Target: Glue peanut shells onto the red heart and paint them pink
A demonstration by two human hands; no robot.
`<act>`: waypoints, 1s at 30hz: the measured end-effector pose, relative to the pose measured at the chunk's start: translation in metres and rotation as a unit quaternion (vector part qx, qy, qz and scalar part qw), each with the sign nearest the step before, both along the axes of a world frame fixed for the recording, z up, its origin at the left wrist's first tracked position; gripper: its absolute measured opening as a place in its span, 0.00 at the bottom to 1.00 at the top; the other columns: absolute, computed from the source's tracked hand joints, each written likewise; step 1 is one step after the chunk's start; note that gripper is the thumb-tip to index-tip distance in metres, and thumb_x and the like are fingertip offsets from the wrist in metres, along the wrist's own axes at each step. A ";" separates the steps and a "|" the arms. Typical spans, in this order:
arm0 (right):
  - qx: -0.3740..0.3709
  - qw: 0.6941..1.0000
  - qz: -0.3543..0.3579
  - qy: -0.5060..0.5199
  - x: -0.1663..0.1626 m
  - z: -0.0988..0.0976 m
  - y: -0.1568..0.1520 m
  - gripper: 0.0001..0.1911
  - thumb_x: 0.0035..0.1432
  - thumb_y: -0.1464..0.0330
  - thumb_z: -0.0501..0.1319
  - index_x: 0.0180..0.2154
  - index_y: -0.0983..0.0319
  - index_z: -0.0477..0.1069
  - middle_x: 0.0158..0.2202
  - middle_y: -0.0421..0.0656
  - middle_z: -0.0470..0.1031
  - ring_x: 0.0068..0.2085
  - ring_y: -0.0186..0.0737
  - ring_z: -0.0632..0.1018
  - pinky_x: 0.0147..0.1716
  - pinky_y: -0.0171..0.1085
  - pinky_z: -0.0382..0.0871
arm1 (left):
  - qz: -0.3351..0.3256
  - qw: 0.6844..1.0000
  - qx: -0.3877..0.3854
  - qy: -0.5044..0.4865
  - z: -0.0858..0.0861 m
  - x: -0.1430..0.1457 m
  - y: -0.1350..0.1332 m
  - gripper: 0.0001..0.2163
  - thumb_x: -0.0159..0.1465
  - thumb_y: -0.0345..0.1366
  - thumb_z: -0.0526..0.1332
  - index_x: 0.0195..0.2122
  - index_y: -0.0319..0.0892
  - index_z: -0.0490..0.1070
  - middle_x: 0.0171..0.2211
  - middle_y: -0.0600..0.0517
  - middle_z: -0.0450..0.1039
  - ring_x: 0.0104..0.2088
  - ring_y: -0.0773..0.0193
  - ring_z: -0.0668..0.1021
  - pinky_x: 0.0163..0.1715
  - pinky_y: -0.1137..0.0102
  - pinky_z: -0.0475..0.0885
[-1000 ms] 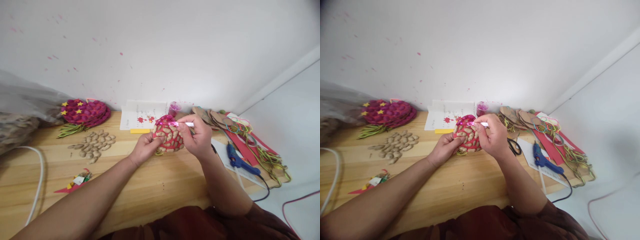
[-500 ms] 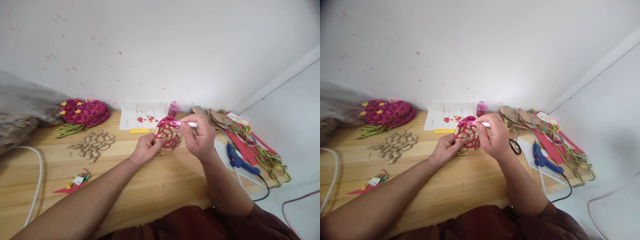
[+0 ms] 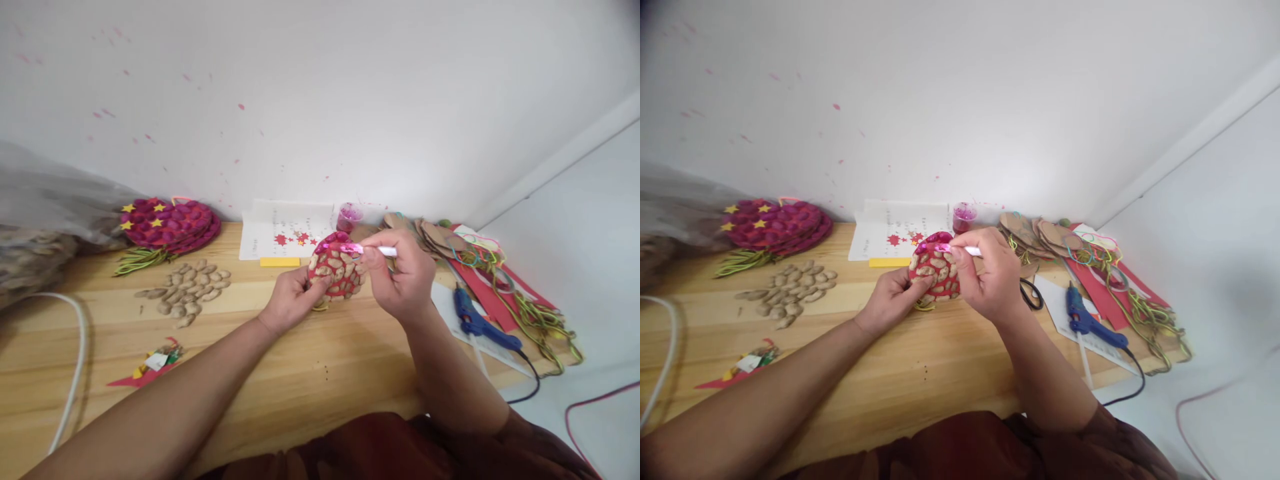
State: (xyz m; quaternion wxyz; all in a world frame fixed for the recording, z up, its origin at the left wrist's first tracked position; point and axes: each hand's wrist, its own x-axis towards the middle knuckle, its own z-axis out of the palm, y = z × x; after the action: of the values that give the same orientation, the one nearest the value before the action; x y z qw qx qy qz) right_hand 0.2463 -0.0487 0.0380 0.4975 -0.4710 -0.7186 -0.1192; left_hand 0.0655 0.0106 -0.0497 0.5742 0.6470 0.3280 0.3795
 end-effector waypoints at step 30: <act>-0.014 0.999 -0.028 0.031 0.002 -0.001 0.000 0.04 0.66 0.71 0.62 0.41 0.59 0.75 0.38 0.44 0.81 0.39 0.42 0.81 0.42 0.44 0.75 | -0.009 1.000 -0.026 -0.010 0.003 0.000 -0.001 0.17 0.61 0.51 0.68 0.29 0.40 0.76 0.28 0.49 0.80 0.34 0.56 0.81 0.38 0.66 0.77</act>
State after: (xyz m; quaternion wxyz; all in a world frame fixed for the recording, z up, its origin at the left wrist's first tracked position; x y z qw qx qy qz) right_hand 0.2481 -0.0485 0.0373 0.5096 -0.5012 -0.6910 -0.1079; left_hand 0.0659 0.0096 -0.0469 0.5981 0.6307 0.3259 0.3719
